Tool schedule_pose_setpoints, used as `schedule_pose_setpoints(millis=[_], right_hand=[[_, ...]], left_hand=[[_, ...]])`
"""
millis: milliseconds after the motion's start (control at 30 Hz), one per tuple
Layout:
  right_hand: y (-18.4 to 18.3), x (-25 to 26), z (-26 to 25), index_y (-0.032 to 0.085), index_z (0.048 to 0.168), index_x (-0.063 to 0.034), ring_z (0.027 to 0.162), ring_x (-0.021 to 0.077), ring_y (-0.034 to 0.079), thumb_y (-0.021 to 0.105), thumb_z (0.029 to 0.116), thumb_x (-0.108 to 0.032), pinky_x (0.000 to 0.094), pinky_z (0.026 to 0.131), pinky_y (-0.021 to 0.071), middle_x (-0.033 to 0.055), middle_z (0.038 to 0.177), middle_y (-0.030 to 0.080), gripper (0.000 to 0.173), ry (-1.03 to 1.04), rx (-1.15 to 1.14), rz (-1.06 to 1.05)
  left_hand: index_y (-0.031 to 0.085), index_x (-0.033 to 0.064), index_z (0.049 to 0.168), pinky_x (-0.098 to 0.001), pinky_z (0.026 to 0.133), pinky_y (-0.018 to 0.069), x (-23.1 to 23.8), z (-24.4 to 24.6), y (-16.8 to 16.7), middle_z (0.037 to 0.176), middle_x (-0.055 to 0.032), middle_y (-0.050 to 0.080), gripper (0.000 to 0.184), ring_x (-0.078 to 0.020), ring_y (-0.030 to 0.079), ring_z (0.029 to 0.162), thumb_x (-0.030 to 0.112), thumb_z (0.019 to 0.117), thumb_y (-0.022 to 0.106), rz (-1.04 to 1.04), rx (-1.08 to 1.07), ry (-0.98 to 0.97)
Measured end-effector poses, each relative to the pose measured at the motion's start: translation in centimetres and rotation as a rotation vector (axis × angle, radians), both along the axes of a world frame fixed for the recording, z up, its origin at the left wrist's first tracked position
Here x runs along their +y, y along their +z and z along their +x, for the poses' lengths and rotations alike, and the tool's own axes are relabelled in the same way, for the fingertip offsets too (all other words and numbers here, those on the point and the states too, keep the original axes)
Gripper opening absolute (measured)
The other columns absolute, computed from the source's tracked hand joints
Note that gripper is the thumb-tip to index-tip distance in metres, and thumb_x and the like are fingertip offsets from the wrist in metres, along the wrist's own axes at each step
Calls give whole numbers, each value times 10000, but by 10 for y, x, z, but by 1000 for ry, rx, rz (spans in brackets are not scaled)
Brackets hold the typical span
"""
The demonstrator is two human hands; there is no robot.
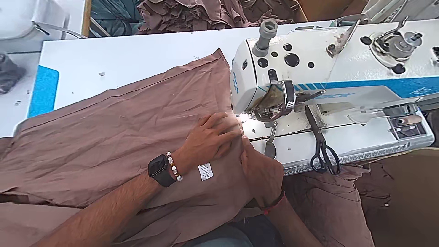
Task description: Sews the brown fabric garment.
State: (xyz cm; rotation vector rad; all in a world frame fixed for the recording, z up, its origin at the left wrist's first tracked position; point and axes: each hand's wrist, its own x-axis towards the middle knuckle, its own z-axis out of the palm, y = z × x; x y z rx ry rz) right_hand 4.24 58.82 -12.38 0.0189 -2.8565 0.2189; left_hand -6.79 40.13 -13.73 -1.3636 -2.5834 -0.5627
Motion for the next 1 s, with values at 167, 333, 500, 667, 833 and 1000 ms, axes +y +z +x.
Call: schedule_pose_setpoints(millis=[167,333,500,667,833,1000], right_hand=[[7,-7,-33,760,1246,-179,423,197,556,509,992,-238,362,378,391,7,539,580,361,-38,-20,15],[6,-16,-53,776,1138,-181,460,213,600,501,1004,-290,371,395,407,18,537,584,325,-110,-48,56],[1,-21,-58,783,1025,-176,492,209,627,494,1015,-302,376,405,426,14,581,627,316,-166,27,10],[10,-9,-51,731,1097,-162,547,196,616,548,1011,-324,423,489,477,10,638,632,258,-241,-93,-335],[12,-9,-41,769,1152,-156,543,227,650,475,1048,-274,433,479,509,38,652,678,333,-127,-78,-288],[6,-28,-39,758,1229,-159,477,233,622,448,1014,-205,403,412,445,38,598,651,380,-177,-64,-33]], left_hand=[[758,280,1207,-490,1088,368,-4,-31,4,1279,-14,677,322,-280,511,1316,310,1019,498,3,85,-13],[787,278,1115,-516,1091,352,-15,-77,11,1239,-3,702,313,-277,539,1290,348,1022,496,-29,190,-191],[754,164,1117,-539,1049,446,-8,-50,31,1254,-88,690,221,-331,585,1258,207,1009,565,-166,189,-58],[525,222,1513,-472,1254,274,-12,22,8,1621,57,426,528,-196,315,1537,466,1076,358,-88,-197,272],[573,188,1476,-420,1248,307,-53,-37,1,1566,28,502,475,-189,385,1500,388,1086,390,-38,-78,-31],[529,180,1510,-422,1261,273,-51,-52,2,1585,17,478,501,-189,374,1507,390,1086,364,-138,-21,-25]])
